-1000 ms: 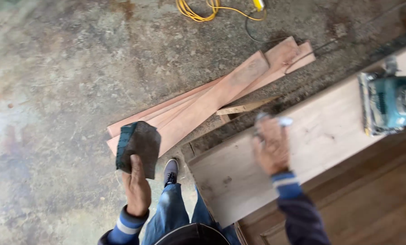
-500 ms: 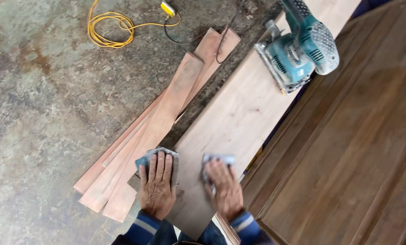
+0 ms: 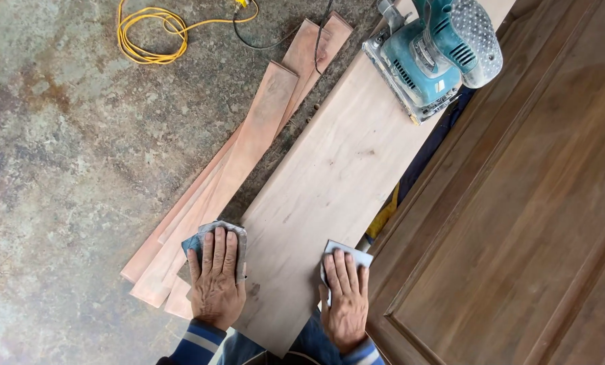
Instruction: Sanding a piece of wood manually using sandpaper and briefly with an orbital sander.
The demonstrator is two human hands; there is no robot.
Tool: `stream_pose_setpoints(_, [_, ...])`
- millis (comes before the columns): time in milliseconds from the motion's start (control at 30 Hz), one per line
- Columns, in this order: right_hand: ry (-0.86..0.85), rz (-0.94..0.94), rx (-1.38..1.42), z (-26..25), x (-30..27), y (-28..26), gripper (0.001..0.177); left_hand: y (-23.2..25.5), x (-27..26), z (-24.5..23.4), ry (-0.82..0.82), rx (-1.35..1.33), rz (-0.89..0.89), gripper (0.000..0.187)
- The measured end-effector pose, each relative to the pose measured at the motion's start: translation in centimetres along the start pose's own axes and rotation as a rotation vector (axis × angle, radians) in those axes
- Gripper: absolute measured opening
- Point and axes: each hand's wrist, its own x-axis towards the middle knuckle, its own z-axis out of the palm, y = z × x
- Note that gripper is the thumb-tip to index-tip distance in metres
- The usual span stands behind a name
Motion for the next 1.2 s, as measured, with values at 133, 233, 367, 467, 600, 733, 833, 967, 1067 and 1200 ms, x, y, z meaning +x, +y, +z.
stream_pose_setpoints(133, [0.120,-0.043,-0.134,-1.2,9.3,5.0,0.057,-0.1,0.8,-0.2,-0.007,0.032,0.018,0.069])
stream_pose_setpoints(233, [0.209,0.040,-0.173,-2.5,16.8,8.8,0.049,-0.1,0.3,0.0,0.013,0.045,0.035,0.069])
stream_pose_setpoints(367, [0.286,0.027,-0.068,-2.2,13.4,5.6,0.052,0.0,0.3,-0.2,0.025,0.042,0.062,0.067])
stream_pose_setpoints(467, [0.197,-0.083,-0.026,0.8,3.5,0.3,0.058,-0.1,0.6,0.0,0.037,0.036,0.064,0.068])
stream_pose_setpoints(600, [-0.038,-0.184,0.065,0.3,1.9,-0.4,0.055,-0.6,0.7,0.7,0.032,0.070,0.036,0.066])
stream_pose_setpoints(733, [0.187,-0.059,0.136,-2.9,15.3,6.2,0.048,-1.8,0.1,2.7,0.045,0.076,0.081,0.069])
stream_pose_setpoints(833, [0.206,0.128,0.117,-4.3,20.2,7.6,0.047,-2.4,0.1,3.5,0.100,0.113,0.109,0.075])
stream_pose_setpoints(967, [0.367,0.273,0.574,-3.0,11.5,1.1,0.059,-0.8,3.6,4.4,0.058,0.138,0.360,0.078])
stream_pose_setpoints(1067, [0.332,0.333,0.808,1.7,5.2,-1.2,0.062,1.6,6.4,4.9,-0.016,0.080,0.564,0.078])
stream_pose_setpoints(1200, [0.382,0.294,0.775,-1.1,11.3,2.1,0.065,0.9,7.9,6.1,-0.027,0.047,0.658,0.078])
